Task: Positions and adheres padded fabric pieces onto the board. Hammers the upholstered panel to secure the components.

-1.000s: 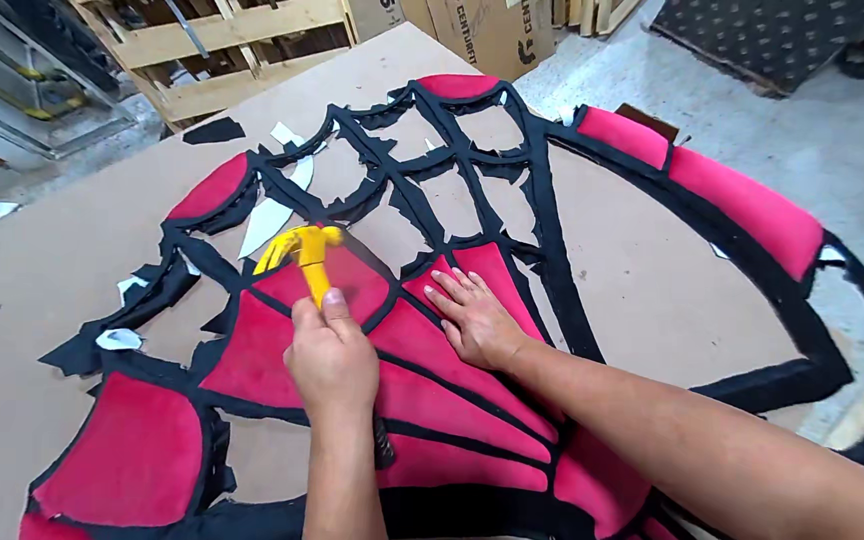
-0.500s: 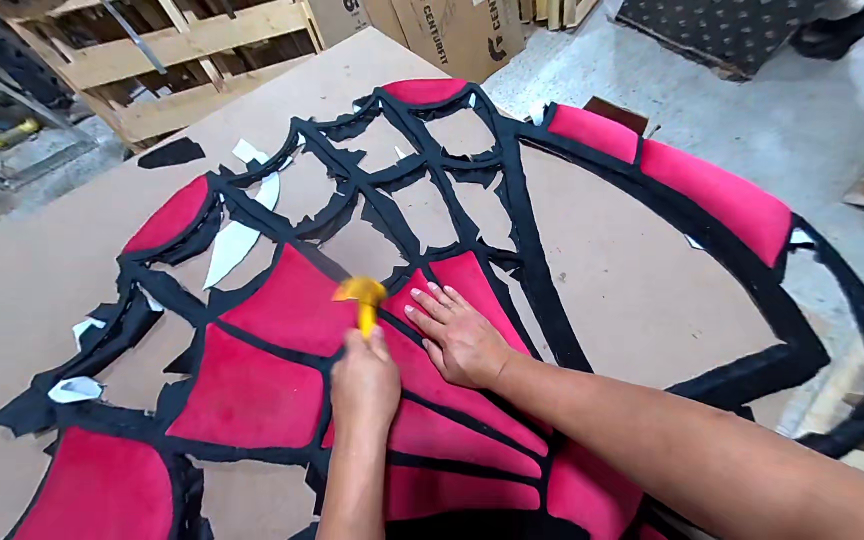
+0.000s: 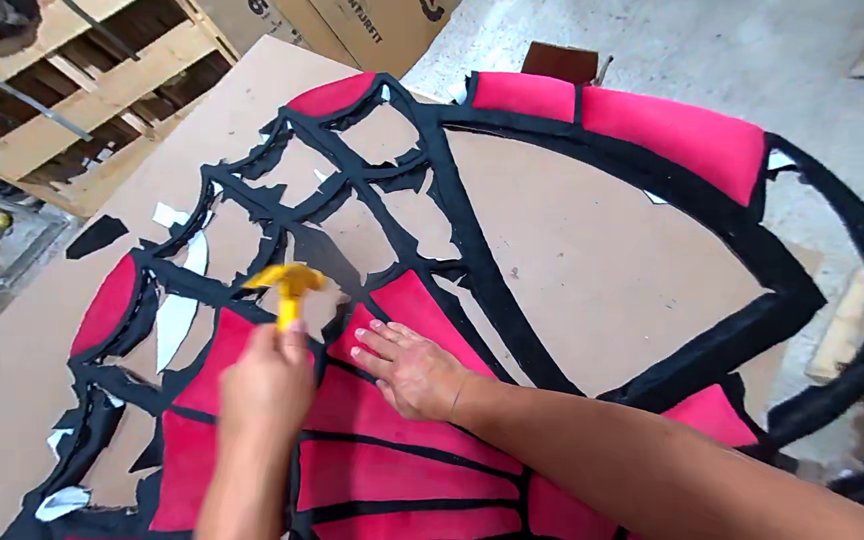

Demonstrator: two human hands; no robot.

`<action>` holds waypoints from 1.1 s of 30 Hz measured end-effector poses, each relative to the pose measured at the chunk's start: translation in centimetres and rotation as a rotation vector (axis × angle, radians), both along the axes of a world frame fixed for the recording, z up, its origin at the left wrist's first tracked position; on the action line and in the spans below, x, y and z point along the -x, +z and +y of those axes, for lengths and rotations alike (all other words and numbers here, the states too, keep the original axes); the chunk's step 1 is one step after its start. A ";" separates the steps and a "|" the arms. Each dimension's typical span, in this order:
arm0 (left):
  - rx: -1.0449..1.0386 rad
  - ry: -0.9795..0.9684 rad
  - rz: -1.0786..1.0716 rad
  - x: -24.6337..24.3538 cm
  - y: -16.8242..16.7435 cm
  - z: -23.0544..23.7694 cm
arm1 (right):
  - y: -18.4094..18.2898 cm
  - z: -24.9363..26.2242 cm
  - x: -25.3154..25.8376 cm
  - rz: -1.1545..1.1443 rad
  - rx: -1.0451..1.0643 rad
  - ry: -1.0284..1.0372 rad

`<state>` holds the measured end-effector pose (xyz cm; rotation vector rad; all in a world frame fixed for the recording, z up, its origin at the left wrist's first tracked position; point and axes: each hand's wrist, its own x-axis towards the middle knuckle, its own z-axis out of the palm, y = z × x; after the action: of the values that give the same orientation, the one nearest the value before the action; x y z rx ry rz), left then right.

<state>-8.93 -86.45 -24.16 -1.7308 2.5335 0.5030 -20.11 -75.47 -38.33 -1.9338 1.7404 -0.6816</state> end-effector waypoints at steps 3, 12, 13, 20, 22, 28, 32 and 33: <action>0.268 0.035 0.231 0.3 2.6 0.6 | -0.1 0.0 -0.1 -0.017 0.003 -0.003; 0.206 -0.019 0.123 0.5 3.7 -0.2 | -0.1 0.1 -0.5 -0.034 -0.018 -0.010; 0.260 0.017 0.215 0.2 4.3 -0.1 | 0.0 0.1 -0.5 -0.032 -0.014 -0.013; 0.025 0.154 -0.018 -4.7 -4.6 5.8 | 0.0 -0.2 -0.6 -0.008 -0.029 -0.008; 0.071 0.197 0.160 -6.8 -3.7 5.5 | -0.2 -0.2 -0.7 0.036 0.006 -0.024; 0.207 0.343 0.189 -5.2 -4.4 6.7 | -0.5 0.0 -0.7 0.110 0.074 -0.063; 0.043 0.313 0.182 -7.1 -2.3 4.0 | -0.5 0.0 -0.8 0.153 0.051 -0.063; 0.124 0.320 0.288 -7.5 -0.8 3.9 | -0.6 0.1 -1.0 0.158 0.051 -0.066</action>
<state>-1.38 -82.52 -24.93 -2.2801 2.5205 0.6660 -19.12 -75.39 -38.93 -2.0205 1.9061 -0.6165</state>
